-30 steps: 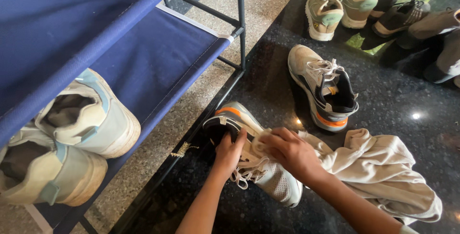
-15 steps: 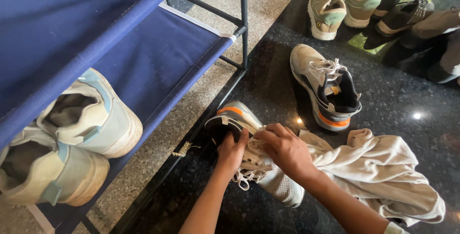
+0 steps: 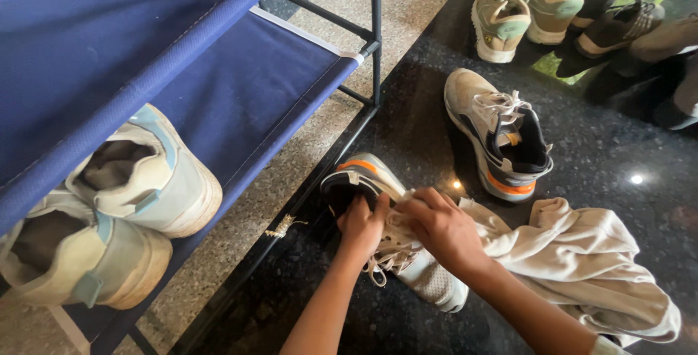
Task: The person wipes a pair of white and orange sneakers with a cloth. They hold one shoe at a time, rubbing the upper, sides, and sole areas with the cloth while other shoes remain on the floor nearby.
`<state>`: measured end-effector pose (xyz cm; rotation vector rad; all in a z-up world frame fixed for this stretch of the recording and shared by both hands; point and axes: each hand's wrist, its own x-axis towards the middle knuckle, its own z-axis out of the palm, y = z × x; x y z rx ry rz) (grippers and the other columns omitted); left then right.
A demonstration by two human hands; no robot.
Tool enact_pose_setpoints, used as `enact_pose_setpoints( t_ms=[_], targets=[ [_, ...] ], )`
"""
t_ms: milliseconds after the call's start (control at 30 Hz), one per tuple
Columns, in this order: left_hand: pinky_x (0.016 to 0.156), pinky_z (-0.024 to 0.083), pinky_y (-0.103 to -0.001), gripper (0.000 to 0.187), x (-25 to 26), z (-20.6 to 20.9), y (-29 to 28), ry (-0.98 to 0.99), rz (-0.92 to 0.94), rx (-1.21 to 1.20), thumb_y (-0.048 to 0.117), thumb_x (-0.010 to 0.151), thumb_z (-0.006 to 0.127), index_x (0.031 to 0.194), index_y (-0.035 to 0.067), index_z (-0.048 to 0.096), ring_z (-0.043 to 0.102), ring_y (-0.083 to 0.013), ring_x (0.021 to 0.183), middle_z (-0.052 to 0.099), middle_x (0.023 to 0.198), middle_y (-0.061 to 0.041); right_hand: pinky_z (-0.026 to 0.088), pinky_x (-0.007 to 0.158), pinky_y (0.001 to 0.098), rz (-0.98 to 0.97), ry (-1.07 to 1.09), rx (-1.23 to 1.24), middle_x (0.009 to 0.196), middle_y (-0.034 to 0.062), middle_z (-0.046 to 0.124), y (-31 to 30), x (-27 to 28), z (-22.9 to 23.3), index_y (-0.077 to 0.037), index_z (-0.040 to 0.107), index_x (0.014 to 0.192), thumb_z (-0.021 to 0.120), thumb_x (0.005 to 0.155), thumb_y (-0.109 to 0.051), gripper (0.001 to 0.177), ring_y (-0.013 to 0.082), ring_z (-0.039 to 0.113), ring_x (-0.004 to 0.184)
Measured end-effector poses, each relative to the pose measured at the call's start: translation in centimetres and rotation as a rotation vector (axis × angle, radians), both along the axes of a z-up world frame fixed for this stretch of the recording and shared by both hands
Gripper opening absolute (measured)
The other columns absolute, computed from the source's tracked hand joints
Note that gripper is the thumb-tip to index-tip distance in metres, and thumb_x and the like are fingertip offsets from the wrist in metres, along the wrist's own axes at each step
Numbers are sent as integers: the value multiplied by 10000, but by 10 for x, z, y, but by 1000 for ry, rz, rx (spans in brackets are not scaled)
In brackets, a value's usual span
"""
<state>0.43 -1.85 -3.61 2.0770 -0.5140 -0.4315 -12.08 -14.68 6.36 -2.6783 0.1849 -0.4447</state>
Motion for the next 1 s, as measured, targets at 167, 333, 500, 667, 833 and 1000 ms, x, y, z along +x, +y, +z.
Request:
enact_pose_setpoints(
  t_ms=[167,333,500,667,833,1000],
  targets=[
    [1147,364,-439,791,1,3,1,92,-16,16,690,943,434,1382,43,555,516,-405,1339,588,1401,-226,635,733,377,35,-14,-3,1193,45,673,-7,-3,-3,-190,726,1145,753,821,-193,325,264,727,947],
    [1174,317,-467,882,2,8,8,201,-57,-47,746,919,392,1439,41,496,460,-398,1393,527,1458,-236,634,741,392,37,23,55,1192,74,673,-19,-46,7,-179,729,1144,772,803,-221,346,267,734,948],
    [1173,282,-481,859,3,9,12,125,-58,-69,716,941,407,1444,27,501,457,-410,1391,543,1447,-251,628,755,389,12,33,136,1191,72,675,-12,-56,15,-179,725,1145,749,790,-188,356,273,742,956],
    [1131,372,-426,782,3,17,9,153,-42,-70,659,933,447,1389,34,555,543,-377,1329,612,1387,-219,606,753,418,-32,63,82,1166,48,677,1,1,11,-201,724,1130,738,844,-214,287,287,731,916],
    [1134,385,-410,765,2,21,12,219,-42,-73,648,936,457,1396,43,541,563,-365,1321,622,1382,-207,606,756,422,23,31,135,1185,60,673,-5,-3,10,-185,721,1143,720,847,-192,296,297,735,924],
    [1155,331,-436,794,3,22,15,173,-60,-120,656,956,461,1428,19,500,488,-386,1374,554,1435,-238,632,777,403,-70,198,206,1304,75,622,-13,-63,3,-196,714,1212,734,848,-236,367,282,748,944]
  ],
)
